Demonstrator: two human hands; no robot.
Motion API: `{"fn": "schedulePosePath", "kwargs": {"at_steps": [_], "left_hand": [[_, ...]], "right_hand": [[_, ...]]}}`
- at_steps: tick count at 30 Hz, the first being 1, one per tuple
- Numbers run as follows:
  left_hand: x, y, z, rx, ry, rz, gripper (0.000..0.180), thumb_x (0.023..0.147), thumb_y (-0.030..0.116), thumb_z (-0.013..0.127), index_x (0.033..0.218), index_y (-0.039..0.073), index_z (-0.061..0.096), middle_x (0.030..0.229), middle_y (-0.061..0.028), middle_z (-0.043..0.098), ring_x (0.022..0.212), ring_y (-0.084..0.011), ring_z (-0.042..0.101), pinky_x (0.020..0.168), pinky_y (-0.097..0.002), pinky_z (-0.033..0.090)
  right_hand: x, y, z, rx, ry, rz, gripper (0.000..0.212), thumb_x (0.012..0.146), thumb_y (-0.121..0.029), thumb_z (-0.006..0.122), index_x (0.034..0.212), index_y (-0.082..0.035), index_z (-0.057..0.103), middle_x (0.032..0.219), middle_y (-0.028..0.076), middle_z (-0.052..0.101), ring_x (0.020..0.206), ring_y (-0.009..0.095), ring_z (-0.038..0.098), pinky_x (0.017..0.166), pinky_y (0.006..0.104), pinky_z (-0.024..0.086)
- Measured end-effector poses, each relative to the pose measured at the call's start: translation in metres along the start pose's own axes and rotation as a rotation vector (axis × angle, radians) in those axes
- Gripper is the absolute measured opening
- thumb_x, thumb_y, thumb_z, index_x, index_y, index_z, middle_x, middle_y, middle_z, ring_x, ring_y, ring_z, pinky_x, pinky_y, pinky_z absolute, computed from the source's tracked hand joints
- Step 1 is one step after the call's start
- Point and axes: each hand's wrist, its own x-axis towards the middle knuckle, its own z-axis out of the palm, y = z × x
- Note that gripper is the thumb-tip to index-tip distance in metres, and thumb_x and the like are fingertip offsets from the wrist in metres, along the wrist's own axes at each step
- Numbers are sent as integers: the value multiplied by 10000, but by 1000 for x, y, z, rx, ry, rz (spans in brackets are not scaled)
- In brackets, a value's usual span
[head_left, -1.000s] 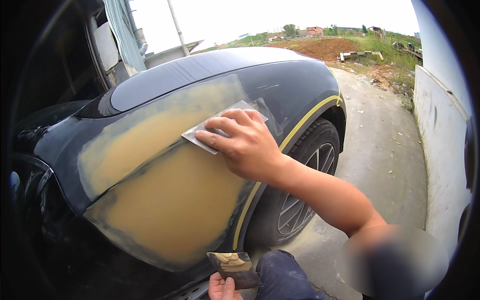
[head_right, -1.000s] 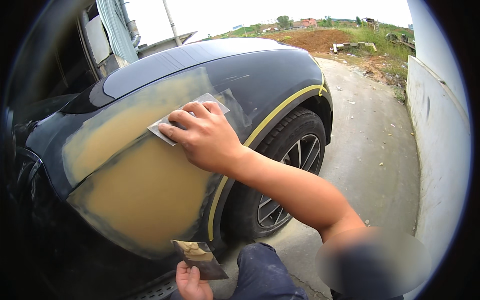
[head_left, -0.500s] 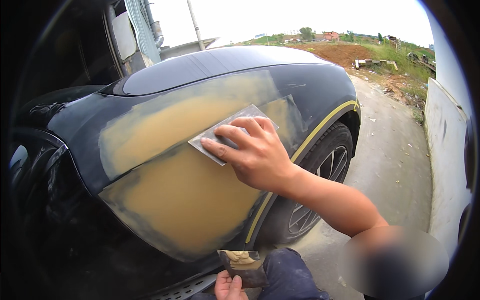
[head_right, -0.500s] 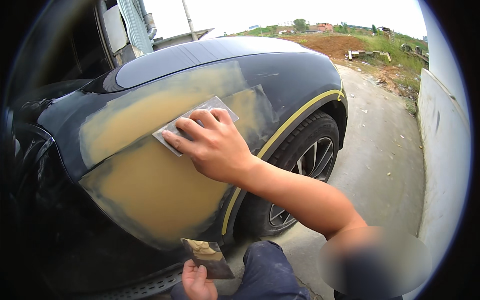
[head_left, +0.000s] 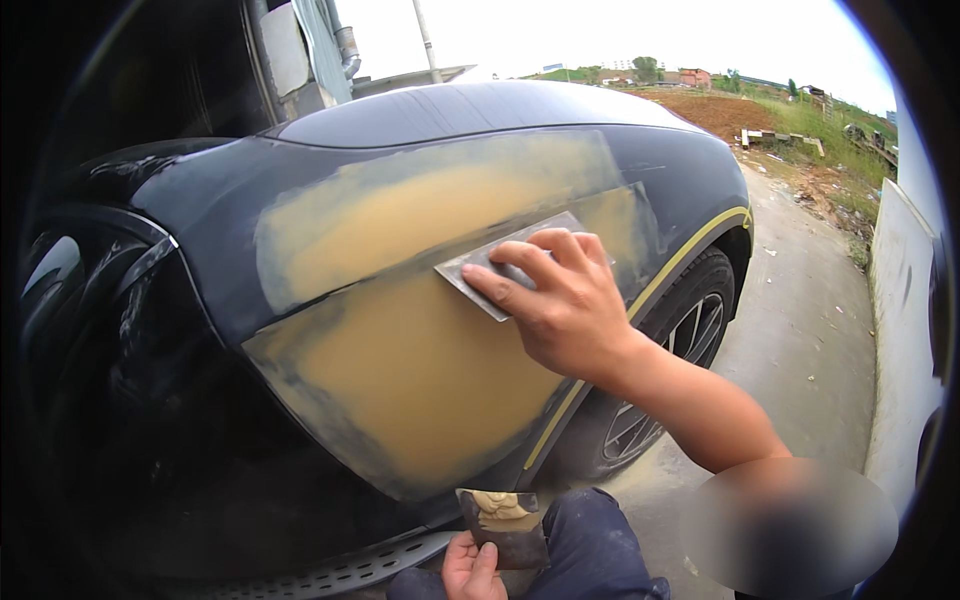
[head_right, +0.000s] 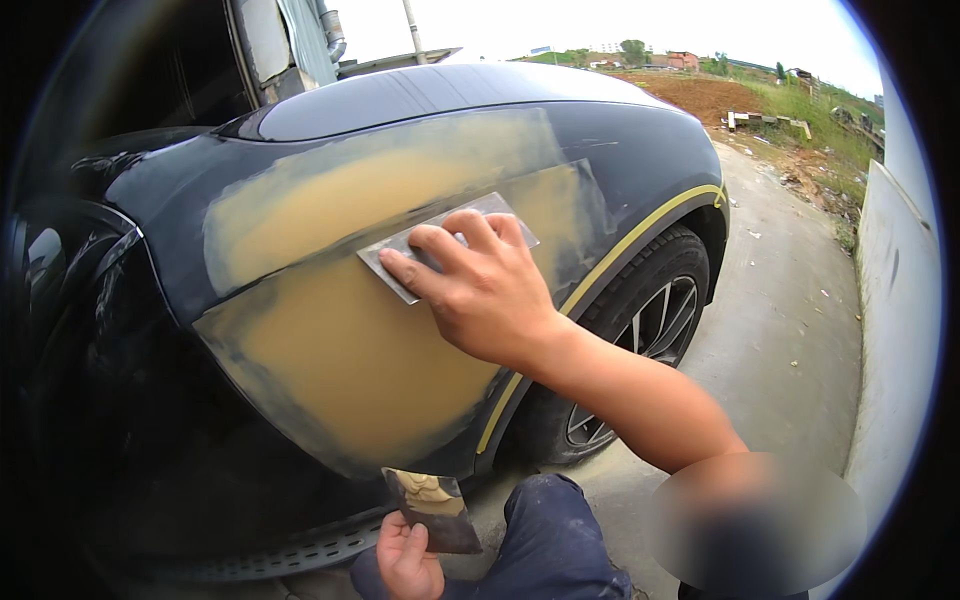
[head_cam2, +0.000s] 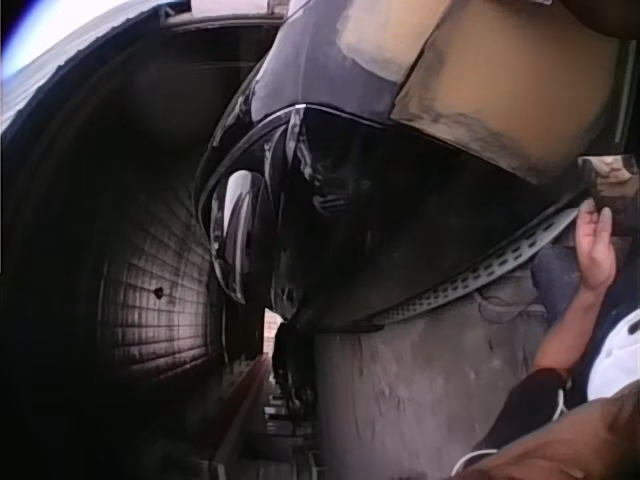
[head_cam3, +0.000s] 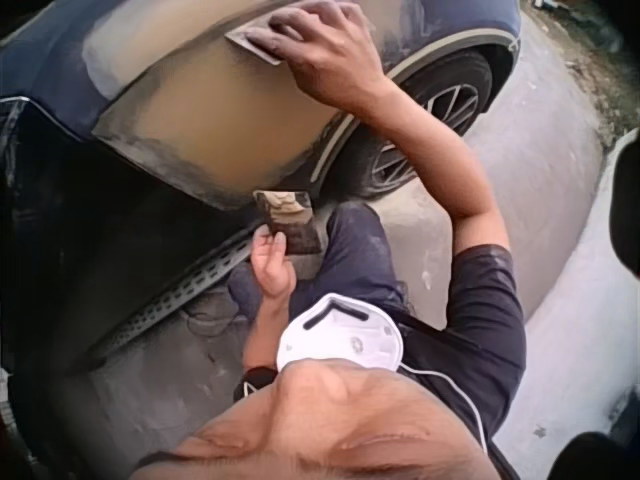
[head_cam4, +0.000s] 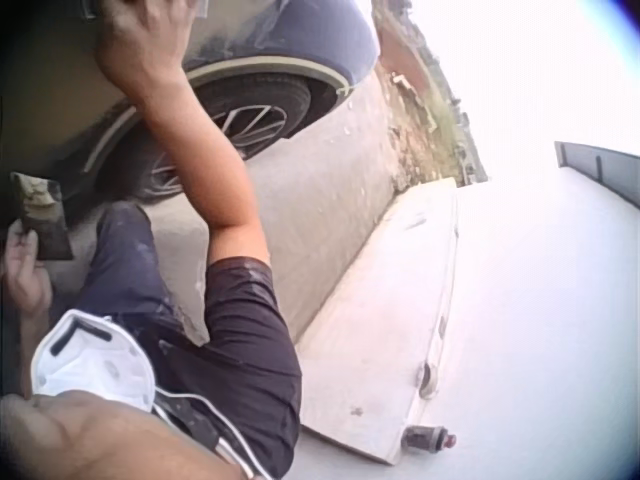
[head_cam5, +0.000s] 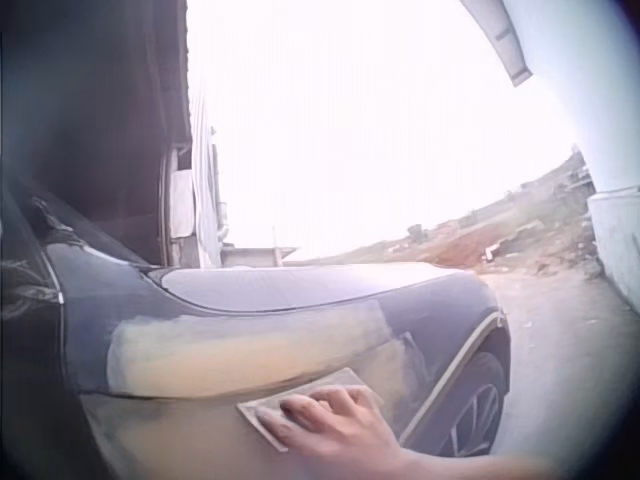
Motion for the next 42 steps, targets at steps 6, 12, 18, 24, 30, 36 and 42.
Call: {"fn": "schedulePosePath", "kwargs": {"at_steps": [6, 12, 18, 24, 30, 36, 42], "left_hand": [[-10, -6, -27, 31, 139, 39, 248, 957, -16, 512, 1201, -55, 500, 1190, -198, 639, 1064, -247, 645, 985, -397, 502], [-34, -7, -56, 41, 209, -22, 241, 950, -32, 516, 1189, -59, 519, 1167, -193, 653, 1055, -229, 646, 977, -370, 501], [-52, -21, -87, 55, 188, 101, 255, 941, -36, 529, 1196, -55, 521, 1176, -192, 645, 1074, -242, 635, 995, -379, 482], [-41, 4, -86, -120, 232, 314, 275, 946, 25, 522, 1217, -24, 521, 1244, -189, 615, 1131, -265, 608, 1017, -422, 470], [-48, 24, -100, -332, 227, 261, 279, 991, 21, 487, 1264, -19, 524, 1278, -178, 608, 1179, -277, 592, 1066, -434, 437], [-67, 48, -104, -467, 82, 358, 330, 992, -19, 461, 1321, -17, 497, 1316, -172, 590, 1223, -274, 573, 1076, -412, 443], [-76, 38, -121, -391, 145, 368, 382, 989, -32, 442, 1370, -59, 455, 1426, -180, 500, 1314, -273, 491, 1144, -405, 356]], "right_hand": [[26, -43, 8, -1, 82, -71, 435, 759, -163, 641, 1191, -208, 661, 1076, -24, 570, 968, 205, 528, 812, 372, 391], [35, -67, 5, 7, 91, -173, 474, 745, -130, 636, 1216, -174, 668, 1086, 12, 599, 950, 226, 538, 821, 375, 413], [-36, -114, -51, 944, -283, 146, 512, 743, 57, 607, 1245, -39, 641, 1130, 113, 639, 938, 276, 587, 835, 384, 467], [-85, -169, -33, 1497, -809, 286, 385, 897, 77, 529, 1267, -1, 604, 1140, 154, 636, 1072, 310, 602, 924, 367, 484], [-58, -163, -22, 1648, -1049, 482, 229, 929, -29, 583, 1157, -7, 598, 1019, 159, 657, 941, 289, 645, 825, 360, 506], [-9, -140, -12, 1038, -794, 107, 232, 918, -140, 663, 1100, -22, 581, 901, 187, 631, 836, 355, 646, 709, 371, 515], [76, -105, 16, 961, -248, 283, 220, 899, -84, 700, 1047, 22, 574, 848, 146, 659, 742, 126, 622, 673, 302, 507]]}}
